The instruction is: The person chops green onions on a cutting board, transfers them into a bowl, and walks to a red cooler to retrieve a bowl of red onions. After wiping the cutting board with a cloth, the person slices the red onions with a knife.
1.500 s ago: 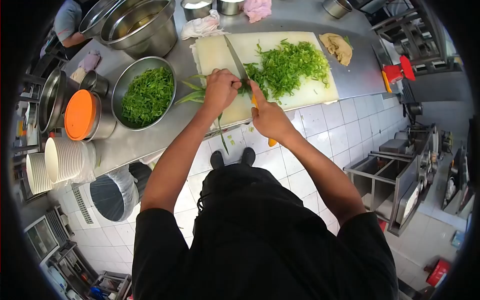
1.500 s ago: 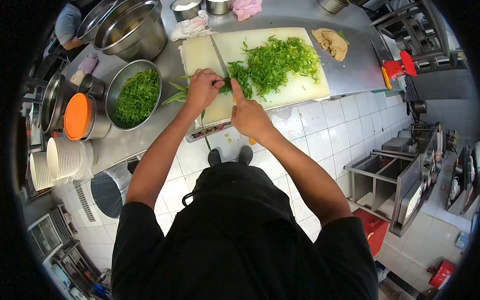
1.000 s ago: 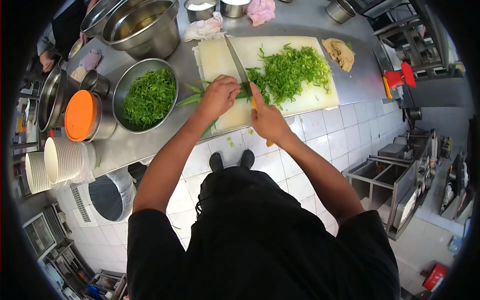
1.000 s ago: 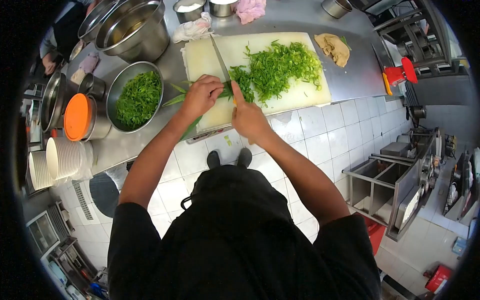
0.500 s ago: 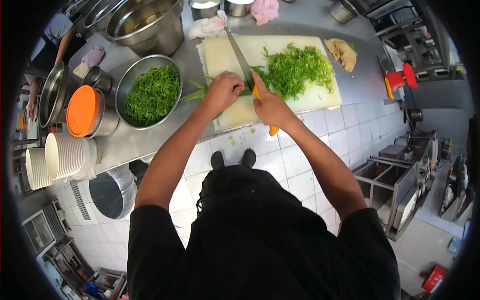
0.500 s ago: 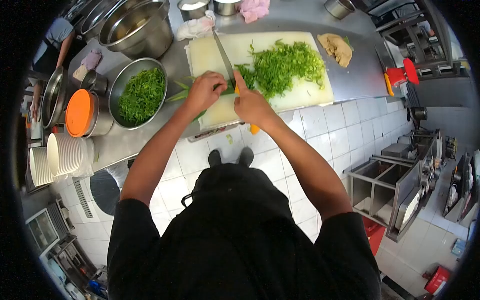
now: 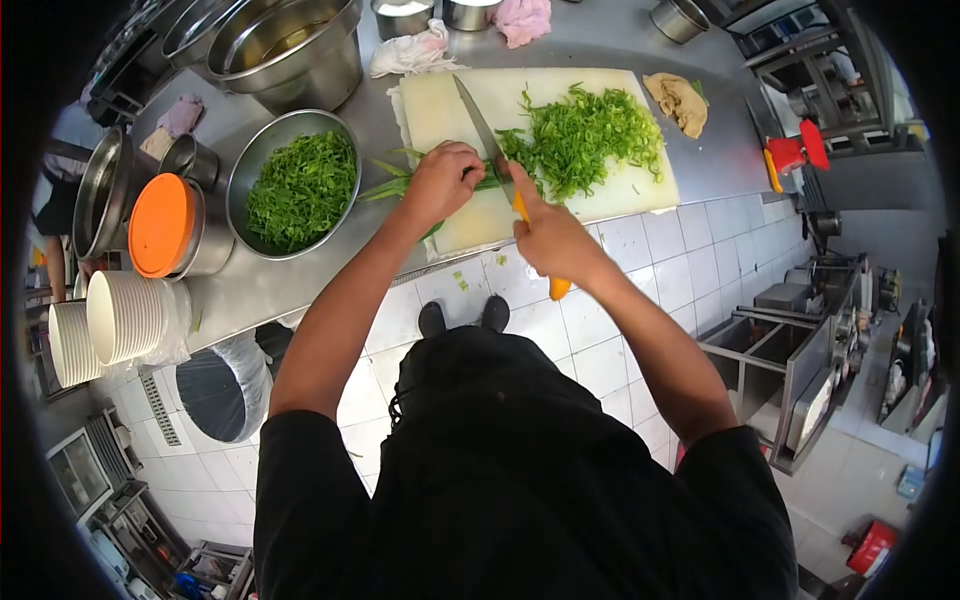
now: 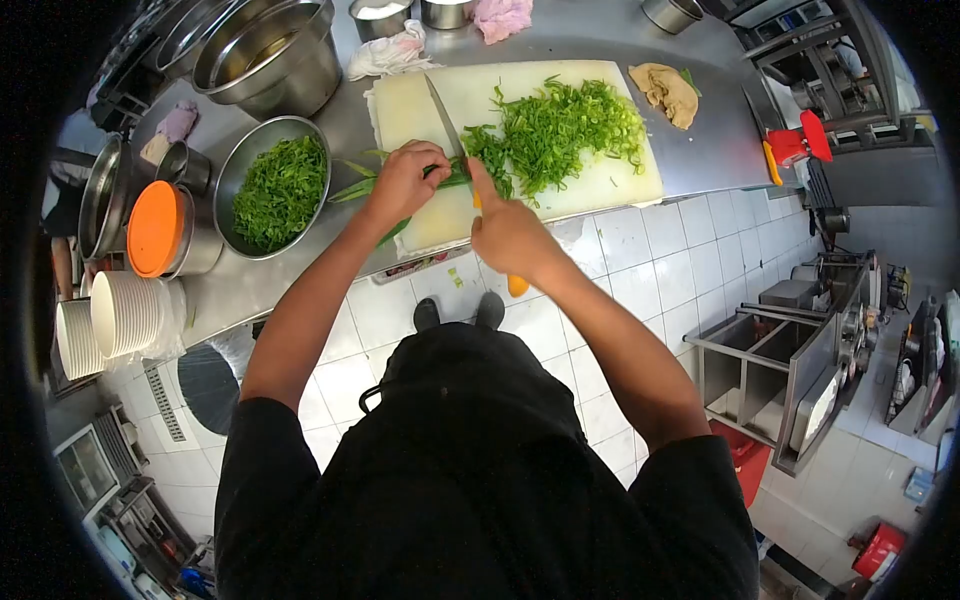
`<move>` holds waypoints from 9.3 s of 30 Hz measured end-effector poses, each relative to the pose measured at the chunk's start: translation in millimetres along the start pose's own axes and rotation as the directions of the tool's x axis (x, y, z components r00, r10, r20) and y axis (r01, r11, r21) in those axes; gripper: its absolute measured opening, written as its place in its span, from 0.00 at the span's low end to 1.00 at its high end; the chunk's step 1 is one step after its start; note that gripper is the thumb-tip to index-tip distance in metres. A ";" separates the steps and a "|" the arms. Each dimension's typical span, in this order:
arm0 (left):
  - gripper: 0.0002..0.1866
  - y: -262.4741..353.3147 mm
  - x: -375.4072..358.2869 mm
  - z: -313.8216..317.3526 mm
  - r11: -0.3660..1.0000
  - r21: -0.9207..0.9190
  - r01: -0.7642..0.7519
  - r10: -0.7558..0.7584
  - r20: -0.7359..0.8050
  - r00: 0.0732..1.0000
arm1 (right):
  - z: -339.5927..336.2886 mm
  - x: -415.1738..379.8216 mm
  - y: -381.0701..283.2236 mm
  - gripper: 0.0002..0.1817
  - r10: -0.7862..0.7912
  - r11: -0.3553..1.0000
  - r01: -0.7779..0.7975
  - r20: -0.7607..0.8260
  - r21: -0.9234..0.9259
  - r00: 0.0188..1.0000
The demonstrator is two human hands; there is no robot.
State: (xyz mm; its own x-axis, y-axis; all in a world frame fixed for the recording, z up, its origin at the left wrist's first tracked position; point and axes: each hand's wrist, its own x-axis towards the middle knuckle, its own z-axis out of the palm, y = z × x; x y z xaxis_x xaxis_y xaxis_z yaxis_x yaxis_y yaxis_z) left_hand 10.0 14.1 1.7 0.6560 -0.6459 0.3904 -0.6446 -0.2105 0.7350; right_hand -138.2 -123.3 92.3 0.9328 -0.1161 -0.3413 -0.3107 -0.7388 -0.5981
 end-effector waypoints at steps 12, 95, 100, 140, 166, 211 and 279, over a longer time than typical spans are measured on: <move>0.05 -4.9 -0.3 1.1 1.000 0.027 0.009 -0.009 0.027 1.000 | -9.0 8.1 -7.8 0.42 0.094 0.988 -0.107 0.114 0.108 0.989; 0.07 -13.0 -12.4 -17.3 0.984 0.073 -0.163 0.159 0.061 0.985 | -4.5 31.3 -16.6 0.45 0.078 0.988 -0.096 0.146 0.122 0.986; 0.07 -11.3 -15.5 -14.2 0.988 0.063 -0.143 0.142 0.024 0.990 | 0.6 10.2 -31.8 0.44 0.103 0.990 -0.114 0.129 0.080 0.986; 0.07 16.9 10.8 37.5 0.997 0.058 -0.052 0.049 0.050 0.998 | -23.4 9.9 53.2 0.42 -0.073 0.997 0.071 -0.149 -0.020 0.986; 0.10 20.6 -7.6 12.6 0.915 0.327 -0.236 0.209 0.116 0.971 | 6.0 1.5 35.5 0.44 -0.012 0.999 0.008 -0.112 -0.039 0.994; 0.06 5.0 -8.1 20.7 0.982 0.069 -0.178 0.173 0.077 0.982 | -4.3 51.3 28.7 0.47 -0.036 0.999 0.038 -0.069 0.029 0.997; 0.08 -3.4 -12.1 0.2 0.987 0.064 -0.145 0.144 0.015 0.989 | 32.4 33.7 15.6 0.47 -0.058 0.998 0.052 -0.173 -0.036 0.983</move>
State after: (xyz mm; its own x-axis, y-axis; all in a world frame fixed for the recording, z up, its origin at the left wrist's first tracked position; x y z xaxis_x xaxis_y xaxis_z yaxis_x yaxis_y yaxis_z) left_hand 4.1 22.5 -5.6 0.5505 -0.6804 0.4837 -0.7564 -0.1613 0.6339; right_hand -117.6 -117.2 48.0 0.9667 -0.1865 -0.1756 -0.2549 -0.7671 -0.5887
